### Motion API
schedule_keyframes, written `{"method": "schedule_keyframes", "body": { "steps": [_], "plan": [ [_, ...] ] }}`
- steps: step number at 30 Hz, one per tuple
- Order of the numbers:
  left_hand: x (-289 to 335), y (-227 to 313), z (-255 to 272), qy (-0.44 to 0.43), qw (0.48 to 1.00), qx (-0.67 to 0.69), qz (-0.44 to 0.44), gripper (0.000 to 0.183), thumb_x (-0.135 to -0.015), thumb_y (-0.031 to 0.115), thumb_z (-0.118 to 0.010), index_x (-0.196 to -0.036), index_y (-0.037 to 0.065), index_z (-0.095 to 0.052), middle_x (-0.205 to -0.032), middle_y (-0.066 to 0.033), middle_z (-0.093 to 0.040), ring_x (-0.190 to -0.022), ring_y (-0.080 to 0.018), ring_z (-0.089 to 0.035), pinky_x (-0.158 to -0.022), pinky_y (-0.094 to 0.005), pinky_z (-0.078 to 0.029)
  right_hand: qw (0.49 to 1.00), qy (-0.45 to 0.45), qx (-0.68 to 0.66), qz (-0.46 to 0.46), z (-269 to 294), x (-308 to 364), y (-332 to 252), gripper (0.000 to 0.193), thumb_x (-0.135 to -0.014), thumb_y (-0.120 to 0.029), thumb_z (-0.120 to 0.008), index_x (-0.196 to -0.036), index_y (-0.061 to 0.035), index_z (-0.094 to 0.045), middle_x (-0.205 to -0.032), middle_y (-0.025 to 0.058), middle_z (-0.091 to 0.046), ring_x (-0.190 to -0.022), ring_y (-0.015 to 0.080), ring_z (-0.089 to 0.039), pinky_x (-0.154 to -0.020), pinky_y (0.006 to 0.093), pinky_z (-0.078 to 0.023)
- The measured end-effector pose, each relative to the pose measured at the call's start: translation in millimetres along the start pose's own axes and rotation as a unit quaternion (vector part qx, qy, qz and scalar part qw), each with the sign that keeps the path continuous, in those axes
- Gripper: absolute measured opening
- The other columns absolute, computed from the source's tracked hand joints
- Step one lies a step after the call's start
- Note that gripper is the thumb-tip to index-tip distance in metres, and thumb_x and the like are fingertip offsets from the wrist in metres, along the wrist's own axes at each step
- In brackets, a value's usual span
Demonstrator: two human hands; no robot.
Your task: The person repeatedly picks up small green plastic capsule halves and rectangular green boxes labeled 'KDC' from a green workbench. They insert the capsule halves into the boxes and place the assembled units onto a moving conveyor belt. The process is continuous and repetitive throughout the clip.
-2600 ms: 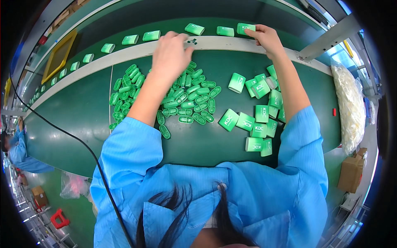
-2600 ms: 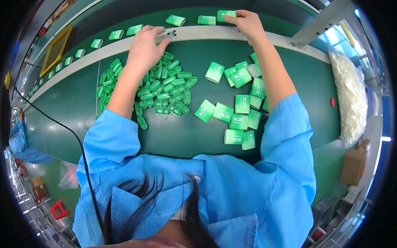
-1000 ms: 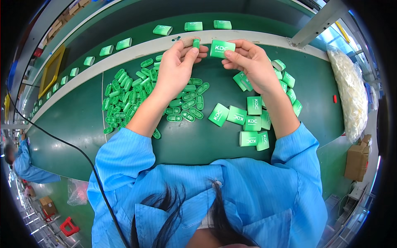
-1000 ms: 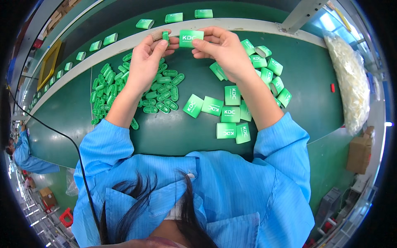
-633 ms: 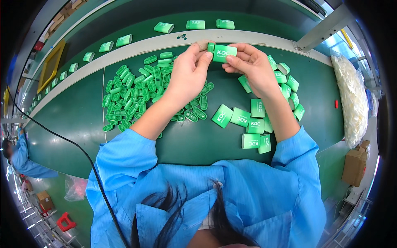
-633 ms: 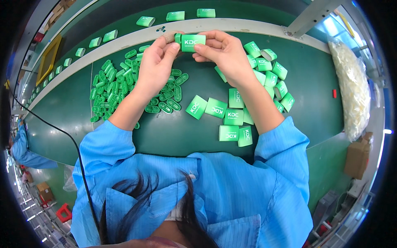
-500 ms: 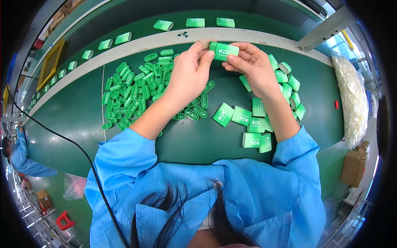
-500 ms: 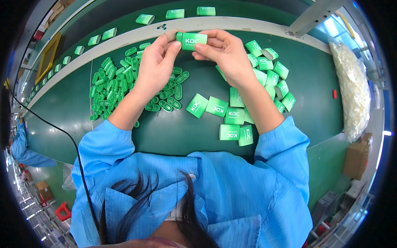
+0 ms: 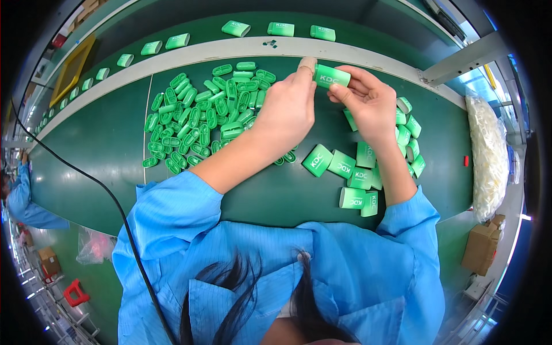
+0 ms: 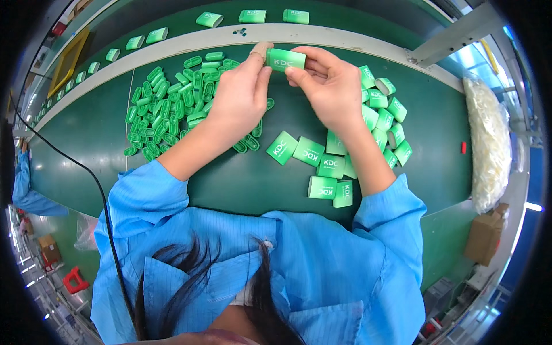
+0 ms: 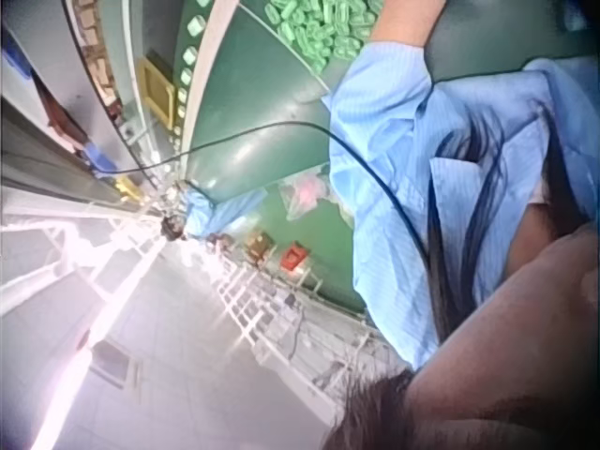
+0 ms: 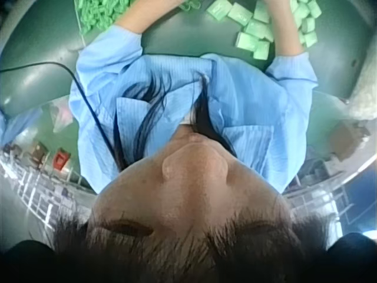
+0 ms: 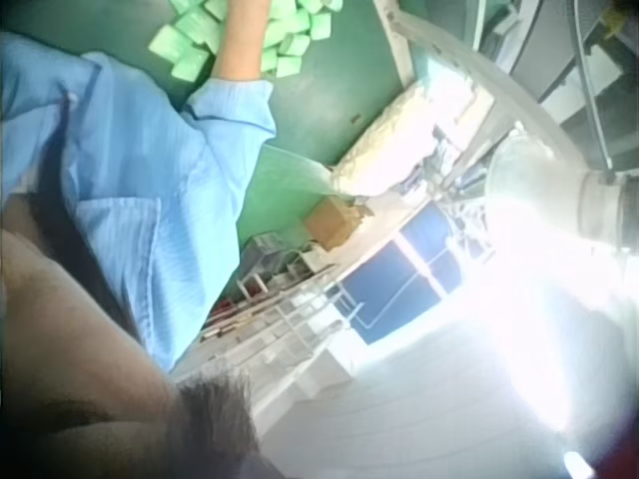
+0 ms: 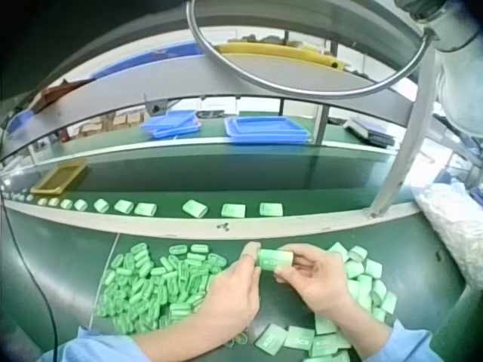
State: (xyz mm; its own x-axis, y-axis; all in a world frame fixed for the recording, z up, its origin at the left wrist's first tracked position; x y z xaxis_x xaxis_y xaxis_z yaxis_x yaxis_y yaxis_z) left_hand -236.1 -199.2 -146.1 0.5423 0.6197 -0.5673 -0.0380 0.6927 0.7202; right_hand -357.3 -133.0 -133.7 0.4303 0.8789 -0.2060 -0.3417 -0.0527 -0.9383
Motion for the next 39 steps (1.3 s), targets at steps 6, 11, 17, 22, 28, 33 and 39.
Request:
{"method": "schedule_keyframes", "body": {
  "steps": [6,11,17,22,28,33,39],
  "plan": [
    [-0.7,-8.4,-1.0,-0.03,0.995,0.07,0.058,0.047,-0.086,0.003,-0.049,-0.13,-0.004,-0.035,-0.099,-0.0274,-0.059,-0.086,-0.0412,-0.061,-0.076,-0.0429,-0.048,1.0,0.005,-0.006,-0.014,-3.9,-8.5,1.0,0.031,-0.08,-0.001,-0.064,-0.109,0.0076,-0.056,-0.091,0.0114,-0.067,-0.078,0.0129,-0.064,-0.072,0.0242,-0.053],
    [-35.2,-41.4,23.5,-0.01,0.996,-0.088,-0.009,0.046,-0.081,0.005,-0.057,-0.126,0.004,-0.047,-0.116,-0.018,-0.056,-0.093,-0.0352,-0.061,-0.079,-0.0375,-0.05,0.996,0.02,0.012,-0.086,35.6,-86.9,26.7,0.036,-0.081,-0.007,-0.064,-0.113,0.0061,-0.054,-0.092,0.0105,-0.065,-0.074,0.0124,-0.064,-0.071,0.0239,-0.052],
    [-43.6,-93.1,57.2,-0.193,0.94,-0.253,0.122,0.016,-0.072,0.009,-0.066,-0.086,0.002,-0.069,-0.081,-0.016,-0.066,-0.078,-0.0312,-0.064,-0.074,-0.0369,-0.05,0.977,0.116,0.108,-0.14,93.1,-144.0,90.3,0.043,-0.084,-0.017,-0.064,-0.117,0.0083,-0.05,-0.092,0.0082,-0.062,-0.077,0.0107,-0.062,-0.069,0.0226,-0.052],
    [-49.0,-93.3,48.2,-0.23,0.922,-0.295,0.102,0.014,-0.068,0.009,-0.07,-0.079,0.002,-0.068,-0.074,-0.0177,-0.064,-0.073,-0.0331,-0.062,-0.071,-0.0371,-0.05,0.94,0.037,0.332,-0.069,93.5,-112.9,39.0,0.044,-0.077,-0.019,-0.068,-0.116,-0.0014,-0.056,-0.098,0.0066,-0.064,-0.073,0.0112,-0.062,-0.067,0.0253,-0.052],
    [-48.3,-83.5,41.6,-0.225,0.905,-0.353,0.075,0.017,-0.068,0.011,-0.07,-0.083,0.002,-0.068,-0.074,-0.0169,-0.064,-0.073,-0.0324,-0.063,-0.07,-0.0375,-0.05,0.852,-0.281,0.439,0.055,45.7,2.0,-17.6,0.051,-0.062,-0.009,-0.073,-0.111,-0.0057,-0.06,-0.116,0.0091,-0.057,-0.11,0.0266,-0.052,-0.094,0.0337,-0.041],
    [-46.3,-47.6,30.7,-0.115,0.98,-0.163,0.019,0.024,-0.074,0.012,-0.07,-0.096,0.001,-0.067,-0.078,-0.0124,-0.067,-0.075,-0.0238,-0.066,-0.071,-0.0326,-0.051,0.878,-0.159,0.451,-0.017,45.1,-0.9,-6.4,0.039,-0.066,-0.013,-0.074,-0.102,-0.0037,-0.061,-0.098,0.0116,-0.063,-0.092,0.0247,-0.06,-0.079,0.0337,-0.047],
    [-26.7,-52.1,-9.7,-0.155,0.903,0.329,0.229,0.033,-0.084,0.016,-0.065,-0.11,-0.002,-0.059,-0.099,-0.0074,-0.064,-0.089,-0.0139,-0.061,-0.08,-0.0275,-0.049,0.98,-0.124,0.151,-0.041,12.5,-19.7,0.5,0.025,-0.083,-0.017,-0.065,-0.099,0.0014,-0.059,-0.078,0.0034,-0.062,-0.064,0.0073,-0.055,-0.057,0.0223,-0.044]
  ]
}}
Point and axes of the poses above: each hand's wrist, its own x-axis away from the middle knuckle, its own z-axis out of the back of the hand, y = z × x, the point moved 7 cm from there along -x, towards the middle knuckle
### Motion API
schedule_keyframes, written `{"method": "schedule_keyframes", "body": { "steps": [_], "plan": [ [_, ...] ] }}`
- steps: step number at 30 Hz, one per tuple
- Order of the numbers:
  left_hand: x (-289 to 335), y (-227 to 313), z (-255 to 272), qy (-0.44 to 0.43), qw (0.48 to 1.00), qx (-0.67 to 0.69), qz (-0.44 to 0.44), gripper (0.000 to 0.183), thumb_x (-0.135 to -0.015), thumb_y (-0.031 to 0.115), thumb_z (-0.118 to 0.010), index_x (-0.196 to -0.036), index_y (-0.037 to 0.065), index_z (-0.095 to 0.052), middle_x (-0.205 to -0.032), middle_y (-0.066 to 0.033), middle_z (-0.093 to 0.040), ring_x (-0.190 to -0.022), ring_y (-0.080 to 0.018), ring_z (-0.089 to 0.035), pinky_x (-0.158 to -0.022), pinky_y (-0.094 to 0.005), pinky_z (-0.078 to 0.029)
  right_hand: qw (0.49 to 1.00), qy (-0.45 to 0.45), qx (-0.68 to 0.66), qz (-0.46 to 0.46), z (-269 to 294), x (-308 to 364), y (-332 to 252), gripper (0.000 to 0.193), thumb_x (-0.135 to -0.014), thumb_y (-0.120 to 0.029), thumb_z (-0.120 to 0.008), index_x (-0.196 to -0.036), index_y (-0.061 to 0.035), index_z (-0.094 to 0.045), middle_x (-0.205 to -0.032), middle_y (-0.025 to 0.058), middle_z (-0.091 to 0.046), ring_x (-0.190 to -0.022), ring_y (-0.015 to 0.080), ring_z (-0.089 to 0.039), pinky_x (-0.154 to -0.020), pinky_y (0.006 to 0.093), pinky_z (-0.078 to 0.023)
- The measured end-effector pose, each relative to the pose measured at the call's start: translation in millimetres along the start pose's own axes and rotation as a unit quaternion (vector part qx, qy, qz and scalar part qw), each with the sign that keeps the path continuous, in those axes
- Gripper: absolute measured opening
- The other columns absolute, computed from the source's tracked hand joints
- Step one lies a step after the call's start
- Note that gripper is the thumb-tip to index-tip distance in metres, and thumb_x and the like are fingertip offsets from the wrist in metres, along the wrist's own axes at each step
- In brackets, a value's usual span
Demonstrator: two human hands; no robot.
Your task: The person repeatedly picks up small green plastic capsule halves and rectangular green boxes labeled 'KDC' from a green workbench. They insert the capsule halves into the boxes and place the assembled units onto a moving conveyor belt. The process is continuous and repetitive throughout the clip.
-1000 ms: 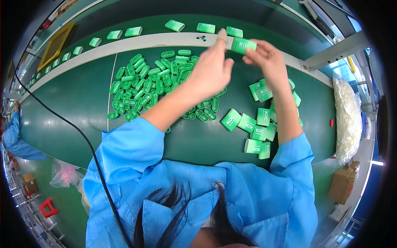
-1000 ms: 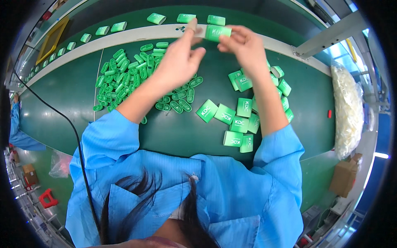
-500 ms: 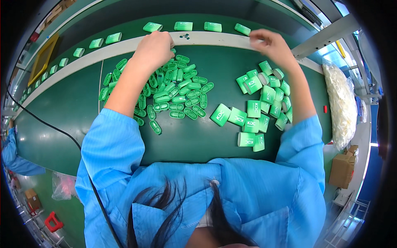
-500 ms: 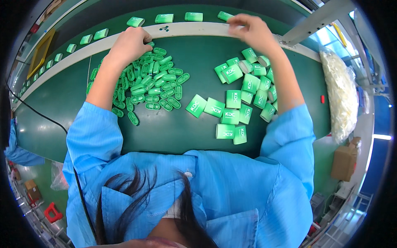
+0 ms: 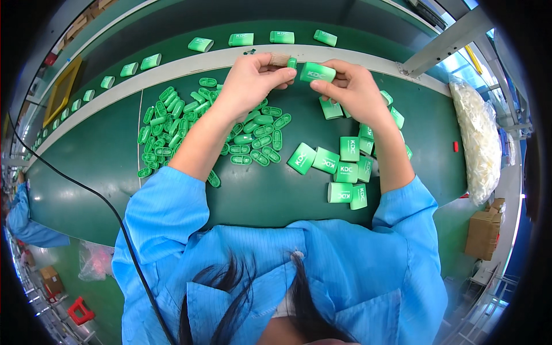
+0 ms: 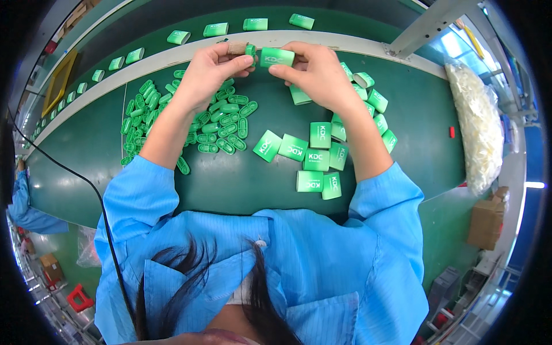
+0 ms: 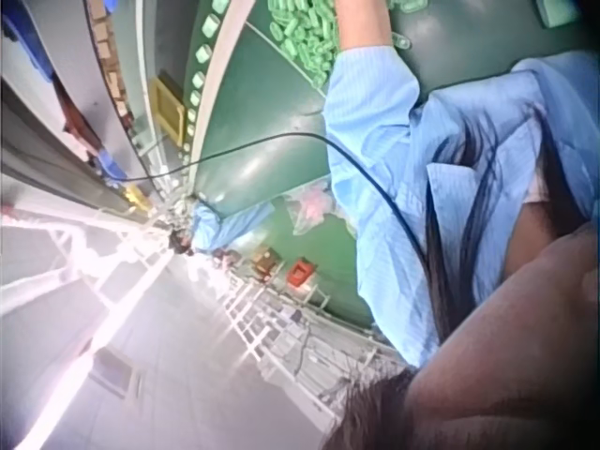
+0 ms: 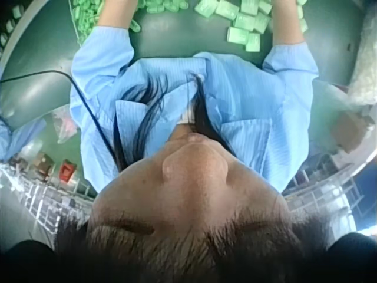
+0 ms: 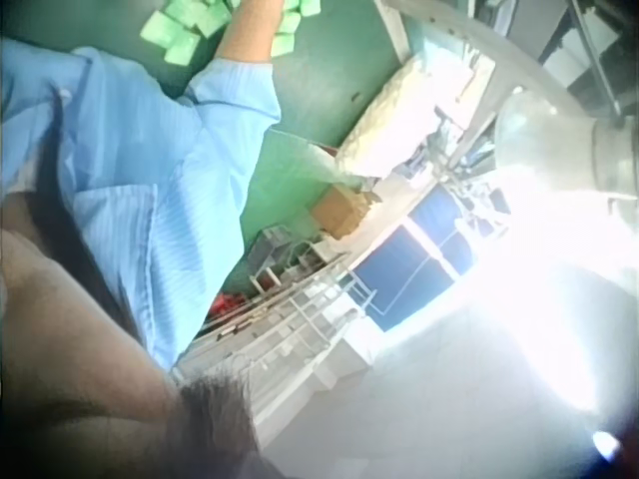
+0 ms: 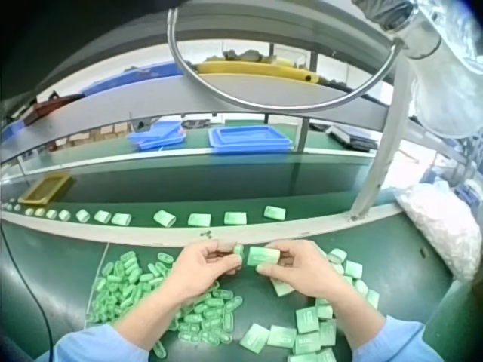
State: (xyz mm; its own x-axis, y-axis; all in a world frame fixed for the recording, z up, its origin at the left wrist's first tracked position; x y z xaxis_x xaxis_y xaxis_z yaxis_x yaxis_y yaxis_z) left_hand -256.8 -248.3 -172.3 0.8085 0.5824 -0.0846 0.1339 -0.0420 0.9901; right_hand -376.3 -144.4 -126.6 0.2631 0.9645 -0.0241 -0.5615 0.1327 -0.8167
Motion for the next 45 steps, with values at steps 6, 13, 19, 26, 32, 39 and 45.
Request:
{"method": "schedule_keyframes", "body": {
  "steps": [6,13,19,26,32,39,45],
  "plan": [
    [6.3,-14.4,-2.5,0.019,0.996,0.08,0.032,0.032,-0.084,0.015,-0.064,-0.112,0.0,-0.06,-0.101,-0.0065,-0.064,-0.091,-0.0116,-0.06,-0.083,-0.0267,-0.048,0.995,-0.032,-0.077,-0.045,-20.5,-2.9,14.9,0.022,-0.087,-0.021,-0.06,-0.097,-0.0009,-0.058,-0.08,0.0019,-0.062,-0.064,0.0064,-0.054,-0.055,0.0221,-0.043],
    [12.9,-6.3,-3.1,0.038,0.997,-0.064,-0.009,0.032,-0.083,0.011,-0.066,-0.111,-0.003,-0.061,-0.095,-0.0076,-0.066,-0.084,-0.011,-0.062,-0.075,-0.0239,-0.052,0.993,-0.044,-0.111,-0.02,-23.6,-0.2,18.0,0.019,-0.089,-0.02,-0.058,-0.095,-0.002,-0.057,-0.079,0.001,-0.061,-0.066,0.0062,-0.053,-0.057,0.0215,-0.044],
    [15.0,4.1,-3.2,0.03,0.993,-0.102,-0.053,0.033,-0.082,0.01,-0.066,-0.111,-0.004,-0.061,-0.096,-0.0086,-0.067,-0.085,-0.0117,-0.063,-0.075,-0.0242,-0.052,0.997,-0.027,-0.069,0.0,-19.7,1.4,12.5,0.022,-0.088,-0.021,-0.059,-0.097,-0.0016,-0.057,-0.076,0.0007,-0.059,-0.066,0.007,-0.053,-0.058,0.0223,-0.044],
    [11.8,-12.8,-7.4,0.017,0.998,-0.06,-0.014,0.033,-0.083,0.011,-0.065,-0.113,-0.002,-0.06,-0.097,-0.0095,-0.067,-0.087,-0.0127,-0.064,-0.078,-0.0256,-0.052,1.0,0.008,-0.006,0.0,-19.9,5.7,13.1,0.023,-0.087,-0.02,-0.06,-0.097,0.0001,-0.057,-0.071,0.0029,-0.058,-0.063,0.0086,-0.053,-0.058,0.0238,-0.044],
    [20.4,-0.3,-15.1,0.063,0.973,-0.197,-0.101,0.033,-0.086,0.01,-0.06,-0.116,-0.003,-0.057,-0.087,-0.0134,-0.068,-0.078,-0.0144,-0.065,-0.07,-0.0271,-0.051,1.0,0.001,-0.002,0.01,-19.3,2.1,7.6,0.022,-0.086,-0.02,-0.06,-0.095,-0.0004,-0.058,-0.068,0.0029,-0.057,-0.059,0.0089,-0.05,-0.055,0.0254,-0.042],
    [37.0,15.8,-26.9,0.114,0.93,-0.294,-0.19,0.024,-0.086,0.006,-0.055,-0.108,-0.002,-0.054,-0.065,-0.0205,-0.057,-0.055,-0.033,-0.058,-0.051,-0.0381,-0.044,0.983,0.045,0.173,0.032,-17.8,9.1,-18.9,0.021,-0.082,-0.018,-0.064,-0.093,0.0,-0.059,-0.055,0.0106,-0.05,-0.048,0.0183,-0.044,-0.048,0.0316,-0.036],
    [30.6,5.8,-23.8,0.096,0.928,-0.3,-0.197,0.029,-0.085,0.006,-0.055,-0.112,-0.001,-0.052,-0.07,-0.0203,-0.06,-0.062,-0.0363,-0.06,-0.056,-0.0397,-0.047,0.977,0.045,0.209,0.022,-23.9,8.1,-16.5,0.021,-0.082,-0.018,-0.064,-0.094,-0.0006,-0.06,-0.057,0.0097,-0.053,-0.05,0.017,-0.047,-0.05,0.0312,-0.037]
  ]
}}
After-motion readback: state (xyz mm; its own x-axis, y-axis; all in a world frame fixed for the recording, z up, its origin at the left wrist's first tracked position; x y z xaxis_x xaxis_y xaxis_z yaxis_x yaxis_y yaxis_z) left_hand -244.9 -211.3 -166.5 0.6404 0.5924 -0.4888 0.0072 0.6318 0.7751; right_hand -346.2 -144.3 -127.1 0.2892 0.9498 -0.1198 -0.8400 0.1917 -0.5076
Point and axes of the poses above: each hand's wrist, its own x-axis away from the middle knuckle, its own z-axis out of the back of the hand, y = z × x, the point moved 7 cm from there along -x, towards the middle knuckle
